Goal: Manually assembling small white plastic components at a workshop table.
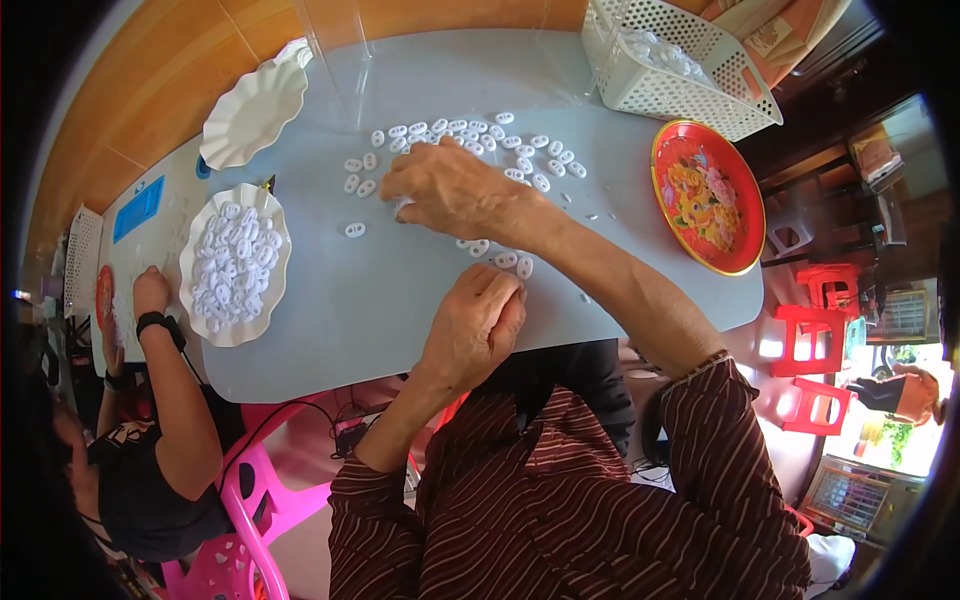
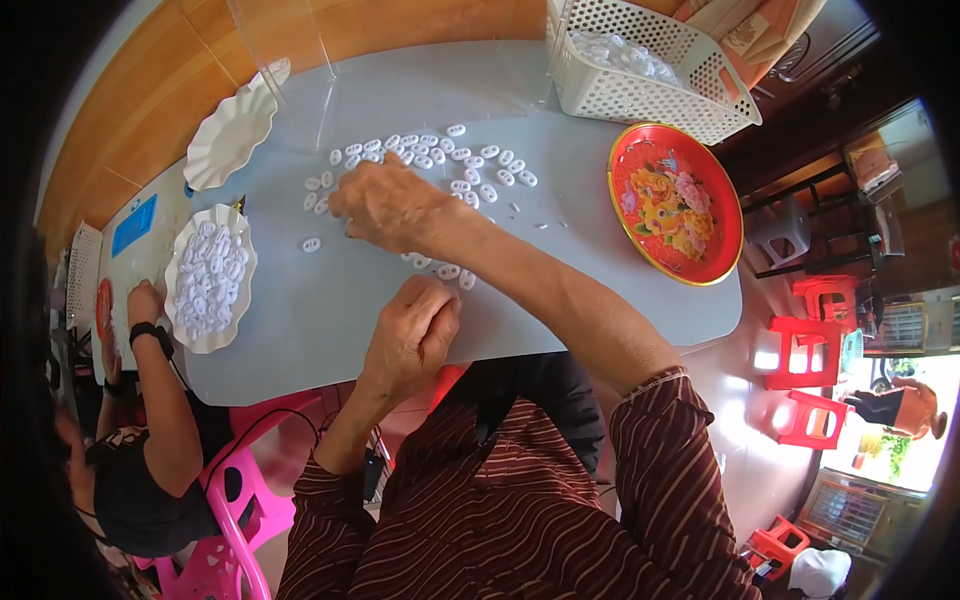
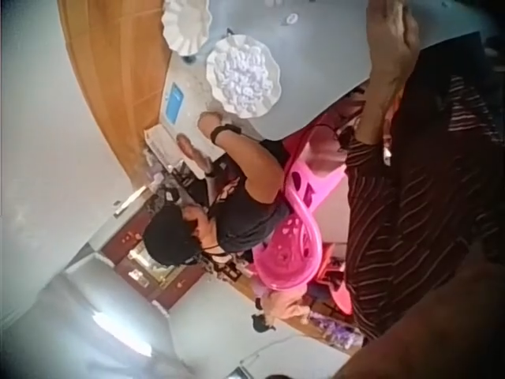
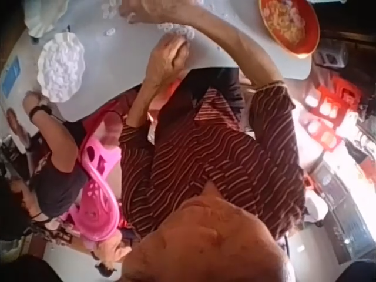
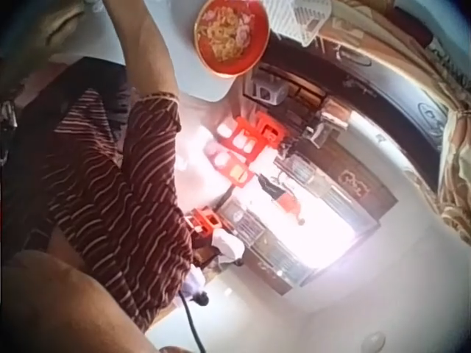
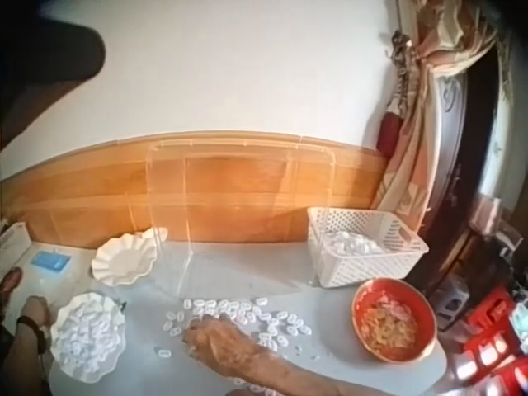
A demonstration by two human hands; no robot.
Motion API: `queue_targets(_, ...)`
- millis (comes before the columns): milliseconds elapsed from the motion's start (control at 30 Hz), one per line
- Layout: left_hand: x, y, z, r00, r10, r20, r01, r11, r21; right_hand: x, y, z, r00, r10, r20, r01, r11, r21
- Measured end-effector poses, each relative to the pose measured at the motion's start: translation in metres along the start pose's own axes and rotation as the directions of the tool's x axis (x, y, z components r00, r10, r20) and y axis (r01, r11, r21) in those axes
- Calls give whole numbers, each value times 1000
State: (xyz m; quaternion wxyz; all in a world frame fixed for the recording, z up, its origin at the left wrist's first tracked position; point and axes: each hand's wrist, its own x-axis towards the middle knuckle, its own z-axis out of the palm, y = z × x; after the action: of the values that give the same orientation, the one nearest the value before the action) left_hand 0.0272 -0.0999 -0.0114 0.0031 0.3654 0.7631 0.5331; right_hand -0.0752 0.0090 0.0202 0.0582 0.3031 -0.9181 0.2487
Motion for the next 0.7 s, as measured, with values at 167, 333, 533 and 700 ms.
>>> queue_targets(167, -1, 8, -5, 990, -141, -18, 138, 982, -129, -6, -3, 3, 990, 107, 87, -106, 994, -22)
queue_targets(333, 7, 8, -21, 892, -450, -33, 417, 849, -323, -29, 10, -7, 989, 133, -69, -117, 972, 206)
queue_targets(533, 27, 2, -27, 877, -428, -219, 312, 853, -419, -68, 6, -38, 927, 371, -62, -274, 778, 565)
queue_targets(700, 45, -5, -11, 924, -380, -49, 332, 857, -393, -99, 9, -35, 891, 446, -88, -275, 682, 678)
